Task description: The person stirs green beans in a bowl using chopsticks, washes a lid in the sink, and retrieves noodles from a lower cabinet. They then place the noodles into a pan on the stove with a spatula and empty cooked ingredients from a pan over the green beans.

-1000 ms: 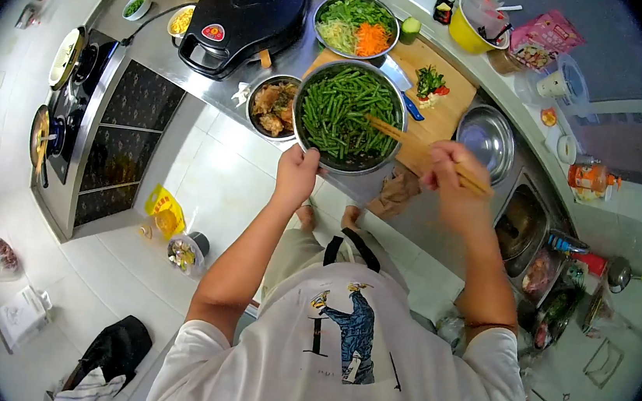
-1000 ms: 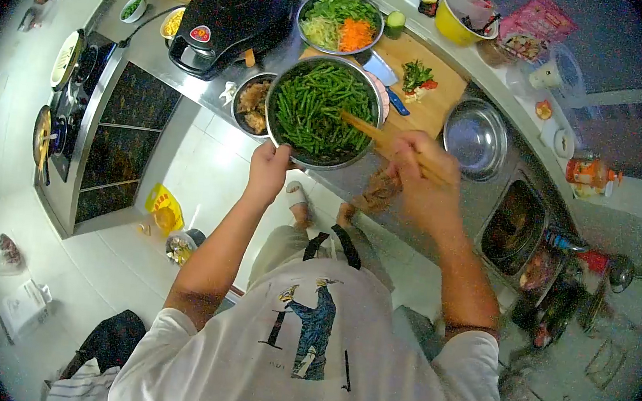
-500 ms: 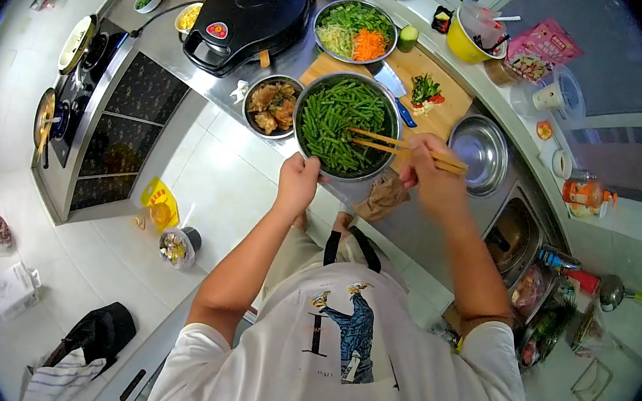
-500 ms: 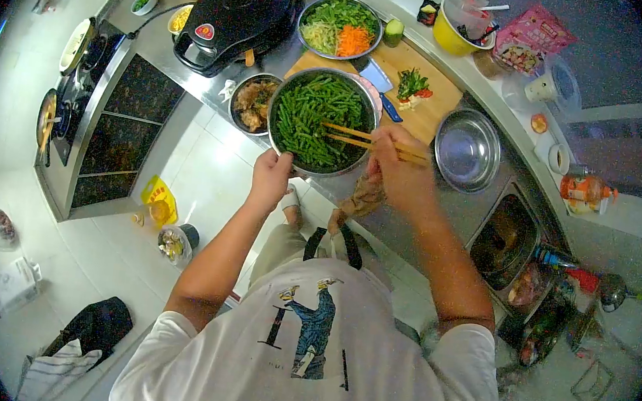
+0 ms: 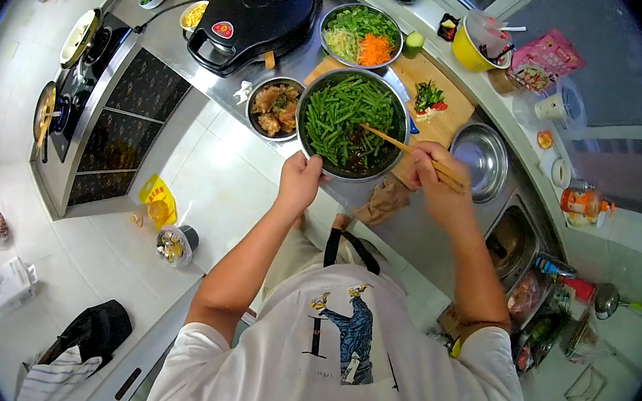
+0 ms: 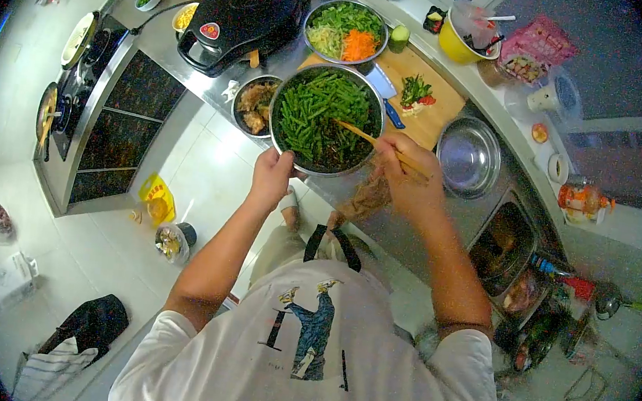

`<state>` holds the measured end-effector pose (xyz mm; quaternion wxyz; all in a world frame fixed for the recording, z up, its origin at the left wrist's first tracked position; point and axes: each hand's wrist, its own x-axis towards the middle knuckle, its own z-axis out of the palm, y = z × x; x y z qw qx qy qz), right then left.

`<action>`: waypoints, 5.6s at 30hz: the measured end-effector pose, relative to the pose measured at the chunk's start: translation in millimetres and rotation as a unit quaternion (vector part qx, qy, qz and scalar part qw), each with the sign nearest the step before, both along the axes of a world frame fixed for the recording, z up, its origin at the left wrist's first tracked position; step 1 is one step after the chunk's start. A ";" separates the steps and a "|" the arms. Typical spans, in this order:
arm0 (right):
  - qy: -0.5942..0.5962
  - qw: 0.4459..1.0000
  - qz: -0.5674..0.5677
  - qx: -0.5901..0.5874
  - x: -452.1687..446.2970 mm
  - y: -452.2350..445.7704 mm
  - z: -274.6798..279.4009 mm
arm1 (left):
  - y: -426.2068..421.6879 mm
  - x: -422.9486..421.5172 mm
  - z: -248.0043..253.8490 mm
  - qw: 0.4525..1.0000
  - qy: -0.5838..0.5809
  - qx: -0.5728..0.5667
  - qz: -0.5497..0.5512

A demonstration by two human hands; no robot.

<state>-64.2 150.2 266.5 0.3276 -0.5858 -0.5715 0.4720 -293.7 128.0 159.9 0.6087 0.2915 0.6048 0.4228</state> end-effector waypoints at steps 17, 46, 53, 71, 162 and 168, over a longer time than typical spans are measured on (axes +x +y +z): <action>-0.074 0.996 0.051 0.007 -10.1 -7.8 2.9 | -0.2 -4.9 -16.3 1.000 0.001 0.000 -0.009; 0.012 0.993 -0.004 0.114 -26.2 7.0 -17.3 | 3.2 -13.0 -7.0 0.997 -0.040 0.065 -0.003; -0.041 0.999 0.021 -0.009 -25.3 -13.1 -4.7 | -1.1 -14.9 -4.1 1.000 0.001 0.005 -0.018; 0.011 0.994 -0.080 -0.076 -15.7 -18.0 16.3 | 4.5 -17.6 -40.7 1.000 0.012 0.015 0.010; 0.144 0.978 -0.008 -0.153 -15.6 -15.1 -82.1 | -21.0 -39.9 -51.4 0.998 0.046 0.003 0.040; 0.128 0.969 -0.016 -0.213 -18.2 -5.1 -94.4 | 2.3 -33.0 -52.1 0.999 0.051 -0.001 0.008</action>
